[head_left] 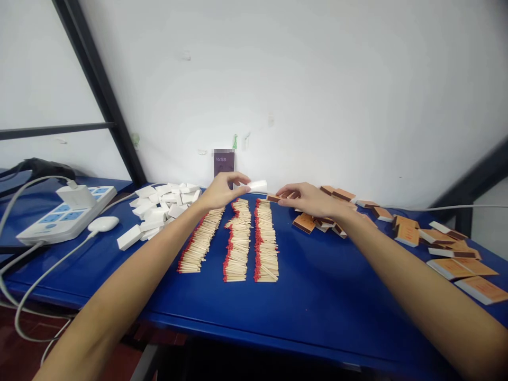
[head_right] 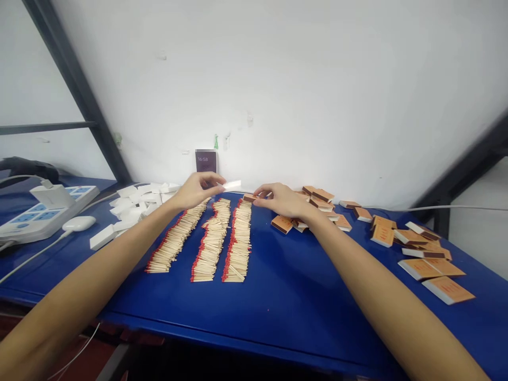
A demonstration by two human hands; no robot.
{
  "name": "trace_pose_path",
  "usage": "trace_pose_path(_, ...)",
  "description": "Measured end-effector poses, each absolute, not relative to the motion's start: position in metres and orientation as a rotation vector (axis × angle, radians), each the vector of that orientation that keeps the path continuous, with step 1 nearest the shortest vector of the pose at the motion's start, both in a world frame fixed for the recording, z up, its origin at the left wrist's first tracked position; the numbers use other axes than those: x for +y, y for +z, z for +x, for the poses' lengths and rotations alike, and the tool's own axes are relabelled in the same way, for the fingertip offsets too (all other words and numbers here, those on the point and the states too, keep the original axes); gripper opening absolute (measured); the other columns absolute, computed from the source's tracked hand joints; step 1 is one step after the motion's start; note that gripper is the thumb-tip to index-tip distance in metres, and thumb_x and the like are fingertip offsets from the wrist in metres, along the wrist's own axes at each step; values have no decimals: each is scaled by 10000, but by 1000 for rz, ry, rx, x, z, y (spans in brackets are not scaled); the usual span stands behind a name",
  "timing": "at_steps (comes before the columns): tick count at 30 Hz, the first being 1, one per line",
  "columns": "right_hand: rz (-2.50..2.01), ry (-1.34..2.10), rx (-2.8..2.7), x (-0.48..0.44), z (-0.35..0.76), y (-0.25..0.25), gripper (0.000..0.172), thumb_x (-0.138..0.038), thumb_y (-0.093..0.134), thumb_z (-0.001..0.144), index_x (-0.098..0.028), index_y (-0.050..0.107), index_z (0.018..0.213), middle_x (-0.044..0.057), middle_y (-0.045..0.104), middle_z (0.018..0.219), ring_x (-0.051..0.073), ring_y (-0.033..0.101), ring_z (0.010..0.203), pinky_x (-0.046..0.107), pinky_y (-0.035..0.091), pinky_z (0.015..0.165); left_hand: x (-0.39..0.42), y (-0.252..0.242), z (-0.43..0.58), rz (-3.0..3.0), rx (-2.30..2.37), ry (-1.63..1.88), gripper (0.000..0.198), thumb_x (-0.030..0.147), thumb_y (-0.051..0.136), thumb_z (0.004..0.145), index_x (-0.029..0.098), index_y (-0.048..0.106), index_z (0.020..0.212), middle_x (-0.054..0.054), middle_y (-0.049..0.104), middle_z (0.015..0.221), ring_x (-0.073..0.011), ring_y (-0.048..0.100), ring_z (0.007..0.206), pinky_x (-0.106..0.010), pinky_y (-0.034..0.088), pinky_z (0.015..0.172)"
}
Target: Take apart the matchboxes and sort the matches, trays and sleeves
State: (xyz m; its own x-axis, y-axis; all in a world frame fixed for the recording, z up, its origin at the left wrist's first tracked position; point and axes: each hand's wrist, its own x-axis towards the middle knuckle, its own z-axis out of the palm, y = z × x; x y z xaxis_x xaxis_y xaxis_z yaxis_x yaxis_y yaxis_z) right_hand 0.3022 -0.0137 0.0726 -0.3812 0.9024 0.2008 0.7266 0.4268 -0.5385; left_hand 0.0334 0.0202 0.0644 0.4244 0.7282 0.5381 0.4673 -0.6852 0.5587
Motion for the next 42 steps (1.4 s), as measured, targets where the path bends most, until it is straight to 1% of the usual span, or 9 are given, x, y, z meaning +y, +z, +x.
trace_pose_path(4, -1342, 406, -2199, -18, 292, 75, 259, -384, 616, 849, -211, 707, 1019, 89, 716, 1050, 245, 635, 927, 365, 470, 803, 19, 71, 1, 2403, 1257, 1219, 250, 365, 623, 827, 197, 726, 982, -54, 737, 1014, -197, 635, 912, -351, 488, 842)
trace_pose_path(7, -1376, 327, -2149, -18, 297, 80, 243, -335, 609, 817, -198, 660, 1012, 77, 699, 1002, 222, 619, 849, 342, 458, 745, 25, 63, -34, 2531, 1662, 1186, 282, 392, 597, 827, 197, 729, 984, -78, 722, 1063, -264, 617, 1024, -411, 447, 944)
trace_pose_path(10, -1436, 192, -2120, -21, 307, 80, 205, -303, 611, 773, -207, 596, 953, 49, 669, 920, 207, 593, 791, 320, 432, 687, 32, 52, -65, 2581, 2042, 958, 343, 408, 579, 821, 189, 736, 1033, -130, 684, 1082, -336, 596, 1069, -463, 427, 951)
trace_pose_path(14, -1451, -72, -2167, -37, 320, 61, 122, -311, 571, 814, -215, 537, 882, 56, 644, 882, 225, 584, 813, 328, 416, 704, 31, 49, -81, 2472, 2240, 812, 415, 447, 566, 824, 194, 714, 1118, -149, 649, 1090, -361, 574, 1087, -452, 425, 931)
trace_pose_path(24, -1452, -713, -2332, -59, 334, 9, 265, -348, 572, 898, -167, 645, 1077, 118, 706, 1025, 314, 574, 968, 410, 410, 850, 23, 51, -78, 2426, 2421, 561, 457, 398, 473, 861, 263, 684, 1244, -162, 587, 1117, -370, 509, 1138, -459, 397, 939)
trace_pose_path(29, -1500, -785, -2271, -53, 337, 2, 217, -335, 582, 892, -163, 702, 948, 142, 696, 1006, 331, 561, 990, 432, 421, 846, 24, 48, -80, 2345, 2467, 620, 448, 391, 460, 866, 256, 707, 1215, -187, 568, 1191, -403, 472, 1171, -502, 398, 931)
trace_pose_path(36, -1356, -649, -2126, -47, 348, 9, 212, -321, 527, 914, -193, 696, 918, 119, 682, 980, 279, 592, 934, 403, 456, 840, 24, 46, -84, 2313, 2450, 719, 429, 422, 465, 852, 217, 745, 1104, -186, 601, 1232, -423, 472, 1171, -516, 420, 887)
trace_pose_path(39, -1405, -695, -1794, -39, 394, 28, 207, -293, 499, 898, -203, 683, 865, 96, 682, 857, 261, 599, 852, 388, 455, 821, 23, 47, -83, 2361, 2437, 728, 422, 423, 450, 868, 207, 748, 1075, -173, 622, 1193, -403, 476, 1130, -508, 423, 869)
trace_pose_path(42, -1650, -753, -1320, -40, 462, 35, 274, -267, 443, 875, -169, 683, 965, 117, 691, 931, 265, 611, 853, 393, 456, 824, 22, 50, -81, 2381, 2453, 733, 399, 413, 457, 881, 200, 751, 1047, -154, 627, 1178, -377, 472, 1117, -518, 420, 888)
